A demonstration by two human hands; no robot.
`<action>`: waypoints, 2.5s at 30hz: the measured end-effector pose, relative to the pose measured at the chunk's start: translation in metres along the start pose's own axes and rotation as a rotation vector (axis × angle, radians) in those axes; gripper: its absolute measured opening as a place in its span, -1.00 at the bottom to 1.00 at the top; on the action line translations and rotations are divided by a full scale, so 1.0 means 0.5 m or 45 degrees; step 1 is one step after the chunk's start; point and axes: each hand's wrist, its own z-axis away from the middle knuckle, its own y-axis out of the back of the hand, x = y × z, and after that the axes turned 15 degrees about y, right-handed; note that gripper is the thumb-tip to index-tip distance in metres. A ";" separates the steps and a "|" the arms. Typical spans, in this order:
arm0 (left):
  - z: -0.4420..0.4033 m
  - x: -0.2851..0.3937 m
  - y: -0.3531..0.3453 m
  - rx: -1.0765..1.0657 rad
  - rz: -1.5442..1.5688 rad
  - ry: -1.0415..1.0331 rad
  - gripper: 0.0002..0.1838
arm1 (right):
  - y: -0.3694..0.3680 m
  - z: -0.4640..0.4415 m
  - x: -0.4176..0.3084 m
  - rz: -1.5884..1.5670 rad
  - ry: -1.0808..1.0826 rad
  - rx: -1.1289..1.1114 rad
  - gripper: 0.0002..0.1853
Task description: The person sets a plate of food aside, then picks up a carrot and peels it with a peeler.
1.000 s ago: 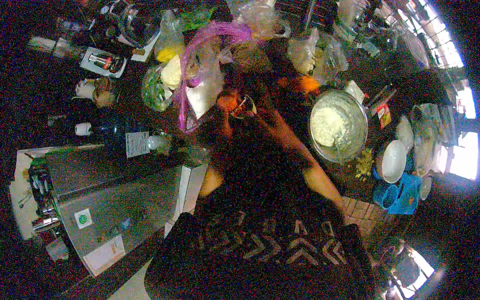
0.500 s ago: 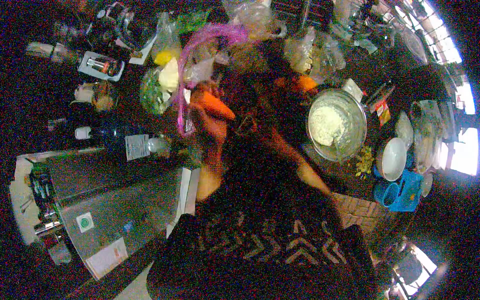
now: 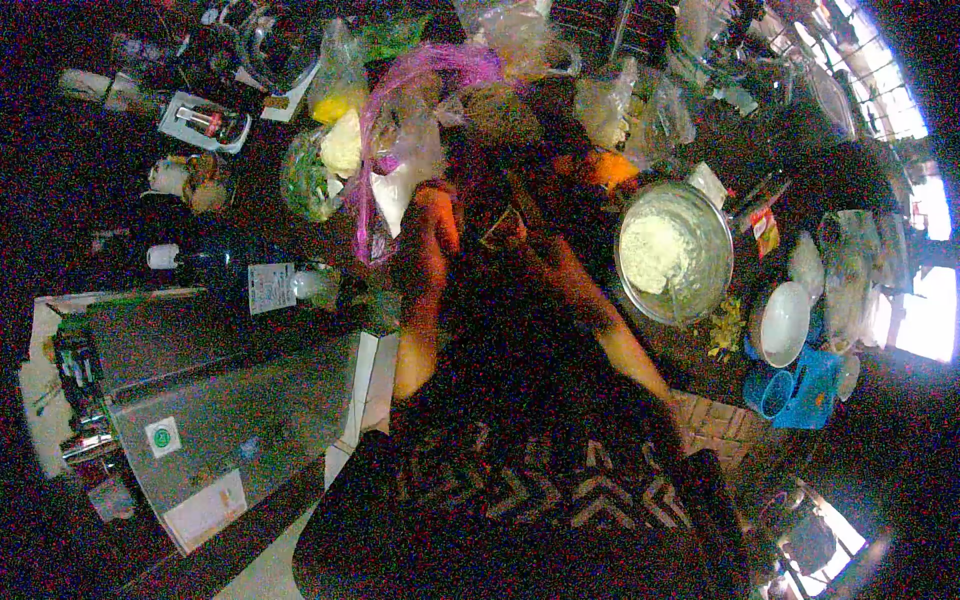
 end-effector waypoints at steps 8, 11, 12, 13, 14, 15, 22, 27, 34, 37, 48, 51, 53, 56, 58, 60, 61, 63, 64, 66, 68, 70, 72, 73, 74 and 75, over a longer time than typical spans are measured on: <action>0.006 0.009 0.000 -0.233 -0.545 -0.265 -0.53 | -0.002 0.001 -0.023 0.263 0.349 0.020 -0.70; -0.015 -0.018 0.000 -0.283 -0.544 -0.278 -0.55 | 0.000 0.005 -0.040 0.318 0.450 0.026 -0.71; -0.003 0.002 -0.002 -0.284 -0.544 -0.279 -0.55 | 0.002 0.006 -0.044 0.327 0.451 0.005 -0.71; 0.020 0.039 -0.006 -0.197 -0.673 -0.294 -0.56 | 0.007 0.005 -0.042 0.328 0.452 0.008 -0.71; 0.032 0.060 -0.008 -0.109 -0.802 -0.309 -0.57 | 0.016 0.003 -0.038 0.391 0.394 -0.028 -0.70; 0.030 0.059 -0.008 -0.111 -0.802 -0.312 -0.57 | 0.016 0.003 -0.042 0.422 0.365 -0.045 -0.70; -0.041 -0.051 -0.004 -0.318 -0.508 -0.270 -0.62 | 0.011 -0.001 -0.066 0.519 0.528 -0.003 -0.69; -0.079 -0.098 0.009 -0.401 -0.533 -0.201 -0.63 | -0.019 0.002 -0.088 0.698 0.526 0.199 -0.41; -0.084 -0.127 0.013 -0.348 -0.360 0.003 -0.64 | -0.014 0.002 -0.094 0.949 0.949 -0.077 -0.41; -0.102 -0.145 -0.001 -0.349 0.051 0.160 -0.59 | -0.015 -0.008 -0.081 0.803 0.990 -0.006 -0.49; -0.055 -0.062 -0.037 -0.578 0.974 0.489 -0.43 | -0.054 -0.015 -0.134 0.519 0.566 0.125 -0.49; -0.075 -0.095 -0.030 -0.631 0.912 0.385 -0.43 | -0.051 -0.017 -0.122 0.516 0.628 0.095 -0.49; -0.097 -0.141 -0.023 -0.589 1.028 0.613 -0.44 | -0.037 -0.028 -0.055 0.517 0.565 0.080 -0.49; -0.091 -0.139 -0.029 -0.466 0.917 0.566 -0.47 | -0.060 -0.025 -0.091 0.349 0.501 0.103 -0.49; -0.103 -0.163 -0.025 -0.410 0.653 0.313 -0.46 | -0.067 -0.027 -0.104 0.179 0.527 0.132 -0.49; -0.110 -0.182 -0.024 -0.349 0.387 0.064 -0.46 | -0.060 -0.034 -0.087 -0.535 0.191 0.194 -0.50; -0.110 -0.190 -0.027 -0.384 0.448 0.052 -0.47 | -0.059 -0.036 -0.089 -0.769 0.068 0.227 -0.51; -0.118 -0.221 -0.025 -0.410 0.512 0.045 -0.48 | -0.058 -0.033 -0.102 0.231 0.538 0.065 -0.53; -0.132 -0.242 -0.025 -0.369 0.431 0.033 -0.49 | -0.059 -0.032 -0.112 0.567 0.690 0.032 -0.54; -0.130 -0.245 -0.023 -0.323 0.351 0.023 -0.49 | -0.066 -0.038 -0.121 0.493 0.582 0.055 -0.54; -0.098 -0.182 -0.026 -0.344 0.358 -0.031 -0.50 | -0.073 -0.044 -0.120 0.394 0.570 0.081 -0.54; -0.103 -0.188 -0.023 -0.374 0.343 -0.043 -0.49 | -0.075 -0.050 -0.108 0.320 0.592 0.098 -0.53; -0.101 -0.188 -0.023 -0.405 0.325 -0.052 -0.49 | -0.079 -0.054 -0.099 0.118 0.490 0.089 -0.52; -0.096 -0.184 -0.027 -0.392 0.352 -0.016 -0.51 | -0.077 -0.052 -0.102 0.116 0.487 0.090 -0.52; -0.092 -0.180 -0.031 -0.380 0.378 0.019 -0.52 | -0.074 -0.048 -0.107 0.255 0.540 0.082 -0.54; -0.092 -0.179 -0.032 -0.382 0.377 0.024 -0.52 | -0.073 -0.045 -0.112 0.394 0.591 0.073 -0.56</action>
